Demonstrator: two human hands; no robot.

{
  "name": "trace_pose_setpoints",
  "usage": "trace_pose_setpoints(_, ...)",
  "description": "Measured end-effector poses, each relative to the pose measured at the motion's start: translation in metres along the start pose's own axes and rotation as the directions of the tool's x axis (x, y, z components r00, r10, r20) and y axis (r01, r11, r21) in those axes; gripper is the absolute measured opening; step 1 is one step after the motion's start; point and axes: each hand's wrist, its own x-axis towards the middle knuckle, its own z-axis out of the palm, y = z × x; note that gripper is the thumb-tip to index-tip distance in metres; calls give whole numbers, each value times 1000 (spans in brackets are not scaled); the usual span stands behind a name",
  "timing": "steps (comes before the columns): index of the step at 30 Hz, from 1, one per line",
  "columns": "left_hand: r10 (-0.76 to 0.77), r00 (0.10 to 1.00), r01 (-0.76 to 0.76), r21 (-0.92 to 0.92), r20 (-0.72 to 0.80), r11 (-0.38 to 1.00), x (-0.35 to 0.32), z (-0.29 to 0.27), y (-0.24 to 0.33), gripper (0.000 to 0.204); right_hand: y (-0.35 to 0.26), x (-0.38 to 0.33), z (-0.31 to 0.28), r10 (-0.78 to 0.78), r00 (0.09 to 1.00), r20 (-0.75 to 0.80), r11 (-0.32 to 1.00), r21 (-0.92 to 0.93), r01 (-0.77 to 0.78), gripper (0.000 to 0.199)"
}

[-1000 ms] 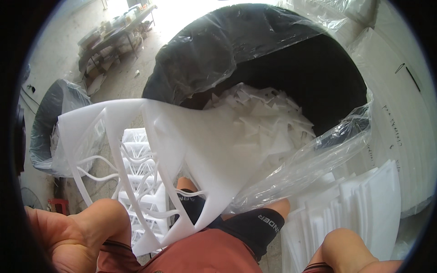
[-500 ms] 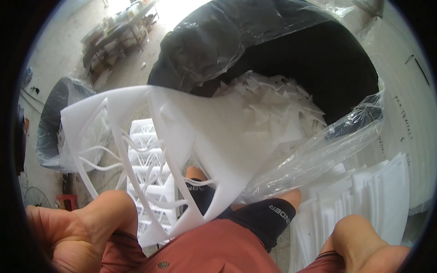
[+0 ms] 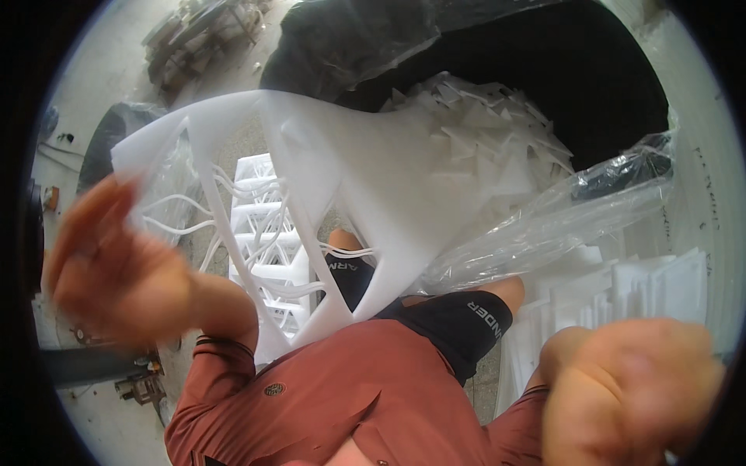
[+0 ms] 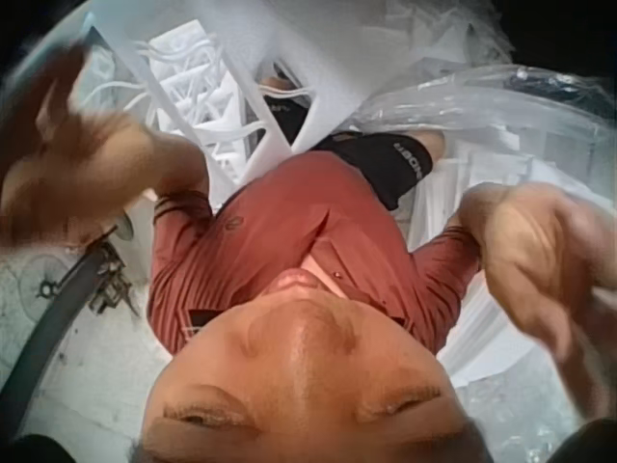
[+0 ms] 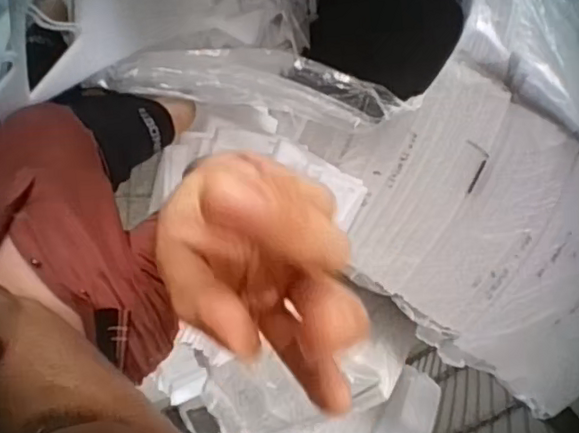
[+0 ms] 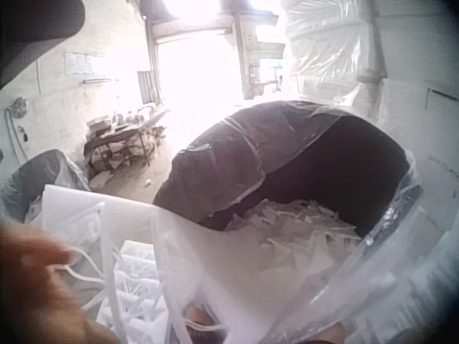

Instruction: Sorting and stacking white foam packaging inserts from a large bin.

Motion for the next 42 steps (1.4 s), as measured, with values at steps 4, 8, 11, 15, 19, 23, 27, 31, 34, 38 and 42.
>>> trace_pose_setpoints(4,-812,520,700,412,265,583,-87,20,-54,44,0,-83,1,553,609,568,779,-94,-620,31)
trace_pose_setpoints(8,-831,532,501,729,165,466,-180,14,-117,58,-11,-172,28,680,321,659,595,-240,-767,49)
trace_pose_setpoints(11,-958,237,682,675,162,283,-192,12,-136,63,-13,-221,41,691,222,688,571,-331,-751,57)
trace_pose_setpoints(15,-939,-91,974,225,333,-15,-191,4,-142,55,-12,-258,76,676,146,722,582,-402,-707,75)
trace_pose_setpoints(19,-849,-108,968,-140,518,-209,-192,8,-133,42,-12,-271,129,678,122,725,563,-405,-721,102)
trace_pose_setpoints(23,-850,-135,927,-238,510,-290,-164,21,-106,32,-5,-279,162,809,117,577,468,-511,-721,107)
trace_pose_setpoints(27,-843,-84,951,-210,532,-227,-151,12,-96,26,12,-286,153,849,154,506,293,-208,-933,77)
trace_pose_setpoints(31,-896,-13,984,-153,445,-91,-156,1,-109,20,53,-294,86,906,-201,374,-261,117,-958,35)
trace_pose_setpoints(34,-905,50,999,-36,423,38,-156,12,-101,23,57,-267,61,917,-239,318,-332,281,-900,45)
trace_pose_setpoints(38,-944,161,985,8,288,170,-148,19,-100,25,54,-252,59,962,-241,132,-269,279,-922,47)
trace_pose_setpoints(42,-969,190,980,27,160,197,-162,1,-137,24,84,-268,33,943,-329,-48,-274,447,-851,42)
